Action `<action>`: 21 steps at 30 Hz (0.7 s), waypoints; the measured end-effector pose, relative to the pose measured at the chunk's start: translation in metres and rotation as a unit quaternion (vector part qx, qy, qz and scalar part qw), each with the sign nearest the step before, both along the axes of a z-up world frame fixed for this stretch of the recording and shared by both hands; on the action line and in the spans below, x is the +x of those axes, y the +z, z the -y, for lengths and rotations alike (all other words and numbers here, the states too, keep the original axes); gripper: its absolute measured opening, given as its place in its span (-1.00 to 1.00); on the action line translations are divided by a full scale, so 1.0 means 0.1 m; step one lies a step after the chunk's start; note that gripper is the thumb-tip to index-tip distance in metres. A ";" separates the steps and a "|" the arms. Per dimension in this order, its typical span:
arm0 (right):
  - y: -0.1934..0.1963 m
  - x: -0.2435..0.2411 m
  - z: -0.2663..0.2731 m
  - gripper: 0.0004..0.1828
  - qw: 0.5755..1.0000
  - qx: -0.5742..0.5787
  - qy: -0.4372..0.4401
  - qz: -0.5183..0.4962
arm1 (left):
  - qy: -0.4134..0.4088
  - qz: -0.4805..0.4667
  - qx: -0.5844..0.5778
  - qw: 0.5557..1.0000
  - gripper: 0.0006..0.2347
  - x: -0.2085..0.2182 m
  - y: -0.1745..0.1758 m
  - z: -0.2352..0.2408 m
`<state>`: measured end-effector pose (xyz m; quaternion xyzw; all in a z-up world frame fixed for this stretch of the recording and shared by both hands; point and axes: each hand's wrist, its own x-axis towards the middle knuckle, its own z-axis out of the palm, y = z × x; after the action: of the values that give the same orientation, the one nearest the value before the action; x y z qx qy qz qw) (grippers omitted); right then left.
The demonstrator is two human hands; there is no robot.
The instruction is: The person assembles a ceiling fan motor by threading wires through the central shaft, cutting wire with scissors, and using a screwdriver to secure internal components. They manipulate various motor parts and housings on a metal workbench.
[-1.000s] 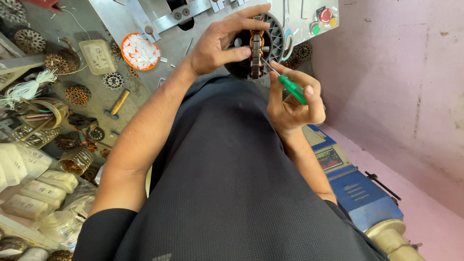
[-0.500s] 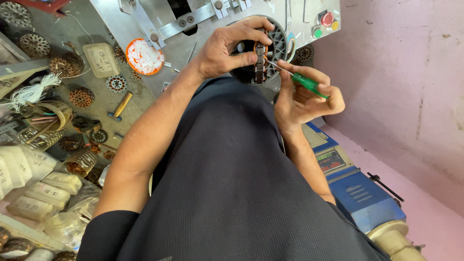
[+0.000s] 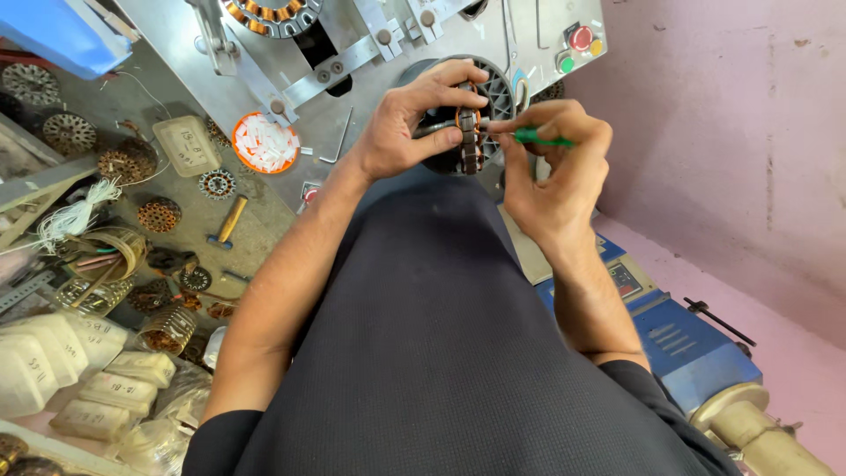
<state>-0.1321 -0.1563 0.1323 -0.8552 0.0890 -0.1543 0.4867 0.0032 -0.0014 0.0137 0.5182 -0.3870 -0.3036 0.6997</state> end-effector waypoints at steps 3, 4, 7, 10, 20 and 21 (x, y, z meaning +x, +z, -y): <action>-0.02 0.04 0.00 -0.43 0.995 0.066 -0.033 0.064 | -0.010 -0.061 -0.012 0.998 -0.71 0.00 0.02 -0.01; -0.05 0.04 0.02 -0.43 0.995 0.073 -0.036 0.065 | -0.001 -0.038 0.003 0.999 -0.72 0.02 0.02 -0.02; -0.15 0.06 0.13 -0.43 0.990 0.128 -0.026 0.047 | 0.010 -0.003 0.027 1.000 -0.73 0.02 0.02 0.00; -0.19 0.09 0.27 -0.45 0.988 0.155 -0.007 0.011 | 0.011 -0.015 0.025 1.000 -0.73 0.02 0.03 0.02; -0.10 0.31 0.47 -0.49 0.989 0.075 0.104 -0.077 | 0.023 0.014 0.022 0.999 -0.75 0.00 0.02 0.03; -0.11 0.29 0.42 -0.49 0.992 0.049 0.106 -0.046 | 0.025 0.007 0.020 0.999 -0.76 0.00 0.03 0.02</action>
<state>-0.1029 -0.1980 0.1215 -0.8412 0.0273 -0.0576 0.5369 0.0027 -0.0038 0.0164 0.5437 -0.3730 -0.2901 0.6936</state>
